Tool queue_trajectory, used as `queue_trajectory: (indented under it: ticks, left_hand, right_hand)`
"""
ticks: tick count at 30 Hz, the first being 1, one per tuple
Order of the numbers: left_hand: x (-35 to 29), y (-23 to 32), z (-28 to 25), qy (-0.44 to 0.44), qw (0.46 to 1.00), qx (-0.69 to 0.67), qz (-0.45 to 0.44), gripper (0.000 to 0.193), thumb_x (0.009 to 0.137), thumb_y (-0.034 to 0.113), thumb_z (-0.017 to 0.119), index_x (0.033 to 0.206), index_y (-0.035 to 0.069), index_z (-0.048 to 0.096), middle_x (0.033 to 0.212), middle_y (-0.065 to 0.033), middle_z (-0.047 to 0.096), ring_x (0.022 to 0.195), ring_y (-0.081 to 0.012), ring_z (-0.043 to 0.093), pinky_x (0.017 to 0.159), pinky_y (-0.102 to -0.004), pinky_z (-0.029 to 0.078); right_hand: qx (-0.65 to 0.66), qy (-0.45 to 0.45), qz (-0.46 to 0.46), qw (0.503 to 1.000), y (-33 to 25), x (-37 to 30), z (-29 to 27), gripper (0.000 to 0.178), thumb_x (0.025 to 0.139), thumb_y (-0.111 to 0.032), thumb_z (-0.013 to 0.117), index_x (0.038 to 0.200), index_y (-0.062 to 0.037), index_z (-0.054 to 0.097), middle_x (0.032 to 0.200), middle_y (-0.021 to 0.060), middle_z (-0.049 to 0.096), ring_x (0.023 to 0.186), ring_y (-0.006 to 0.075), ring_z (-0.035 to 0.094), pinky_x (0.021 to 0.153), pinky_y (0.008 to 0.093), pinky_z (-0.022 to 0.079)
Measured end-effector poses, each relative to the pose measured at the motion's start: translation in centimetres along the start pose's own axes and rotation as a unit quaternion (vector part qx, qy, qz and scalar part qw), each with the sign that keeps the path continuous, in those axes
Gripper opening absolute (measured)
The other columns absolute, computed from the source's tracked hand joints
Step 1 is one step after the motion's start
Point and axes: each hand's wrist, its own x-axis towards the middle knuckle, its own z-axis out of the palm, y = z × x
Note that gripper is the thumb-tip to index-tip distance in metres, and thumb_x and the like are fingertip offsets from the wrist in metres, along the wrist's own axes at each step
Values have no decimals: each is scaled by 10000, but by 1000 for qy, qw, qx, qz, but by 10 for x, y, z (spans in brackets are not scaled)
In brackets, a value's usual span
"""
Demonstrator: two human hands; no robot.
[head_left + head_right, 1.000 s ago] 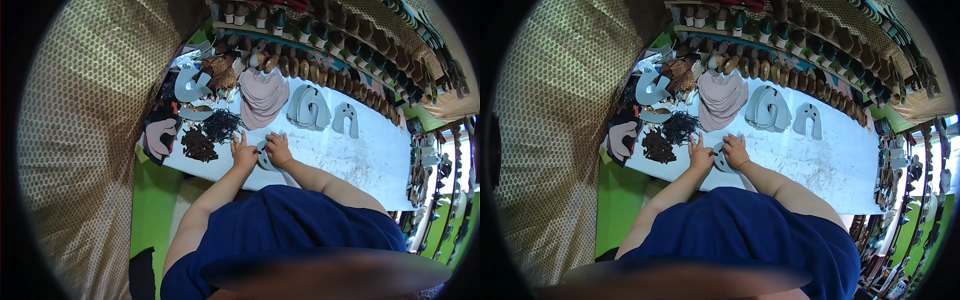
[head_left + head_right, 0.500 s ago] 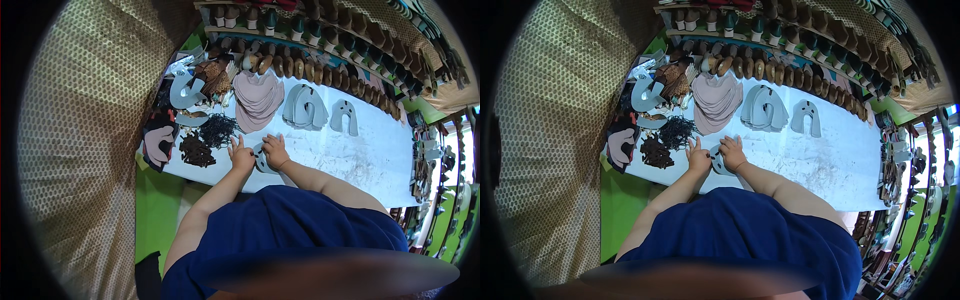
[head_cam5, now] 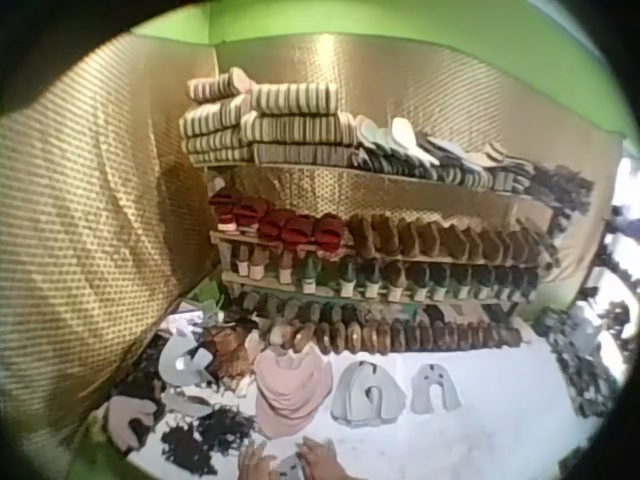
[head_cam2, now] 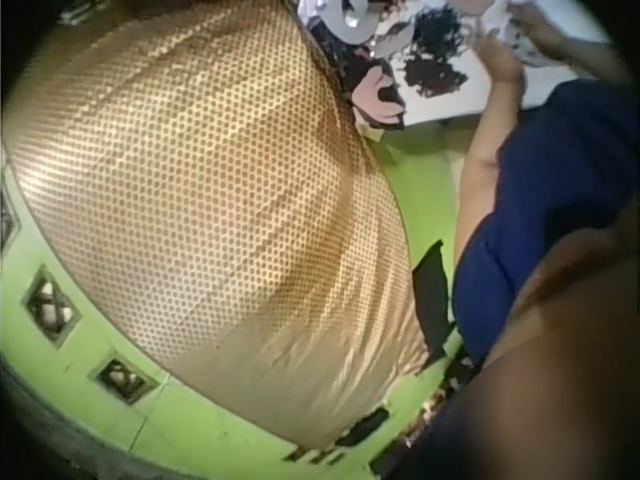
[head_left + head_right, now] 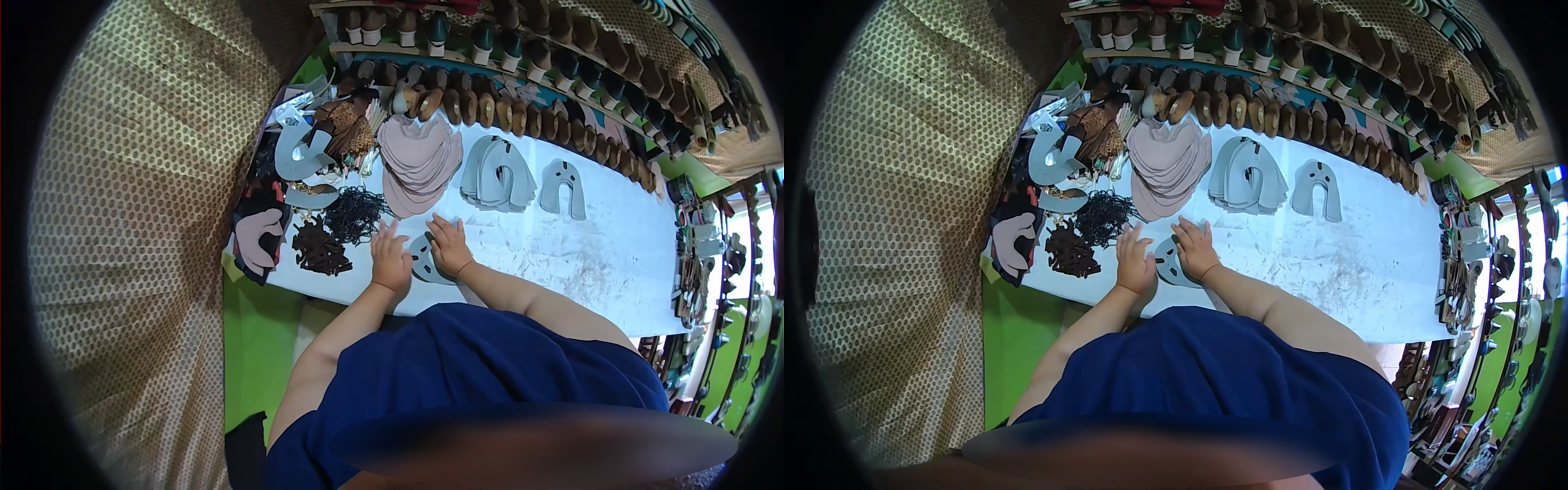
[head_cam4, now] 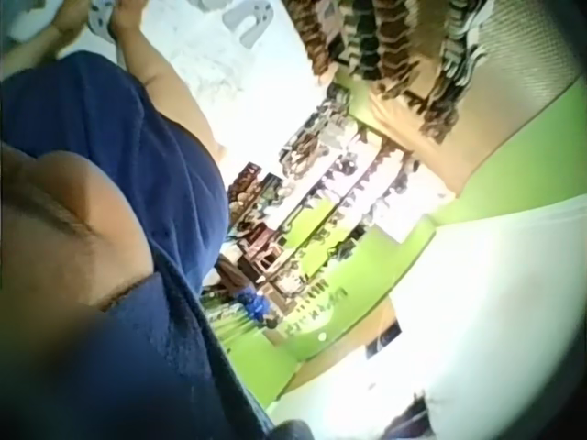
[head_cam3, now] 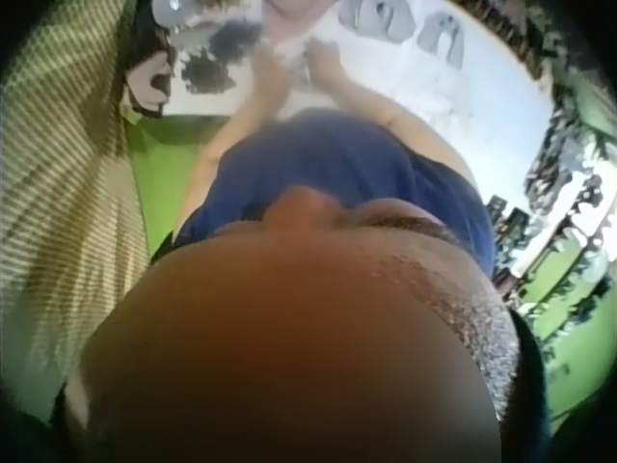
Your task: Apply adhesive or edge finish to shoe upper components on a workbench.
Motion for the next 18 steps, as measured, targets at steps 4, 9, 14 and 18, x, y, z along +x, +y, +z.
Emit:
queue_trajectory:
  ticks: [4, 9, 14, 18]
  left_hand:
    - [-7, 15, 5, -257, 952, 121, 115, 525, 904, 221, 569, 1387, 36, 475, 1559, -157, 368, 1474, -349, 273, 1187, -570, 153]
    - [-24, 17, 10, -304, 928, 200, 77, 710, 974, 357, 500, 1556, 46, 238, 1646, -127, 177, 1524, -301, 155, 1193, -598, 73]
    - [-24, 8, 2, -288, 937, 194, 40, 793, 939, 419, 549, 1558, 45, 223, 1653, -141, 145, 1530, -322, 119, 1196, -594, 48]
    - [-28, -21, -37, -271, 942, 198, 11, 888, 894, 470, 603, 1562, 41, 204, 1650, -170, 137, 1529, -348, 103, 1195, -598, 44]
  right_hand:
    - [10, -2, -5, 1000, 0, 1, 0, 555, 917, -179, 545, 1456, -126, 424, 1513, 151, 405, 1383, 324, 405, 1152, 665, 133]
    - [6, 5, -4, 1000, 0, 0, -1, 549, 933, -214, 517, 1464, -119, 414, 1523, 152, 392, 1378, 341, 404, 1151, 667, 130]
    - [-3, -11, 7, 1000, -5, 1, -4, 539, 931, -211, 516, 1453, -112, 425, 1517, 152, 399, 1393, 330, 380, 1154, 668, 123]
    - [-28, -45, 11, 999, -8, 2, -5, 543, 949, -251, 505, 1466, -110, 413, 1535, 153, 381, 1423, 327, 345, 1158, 665, 120]
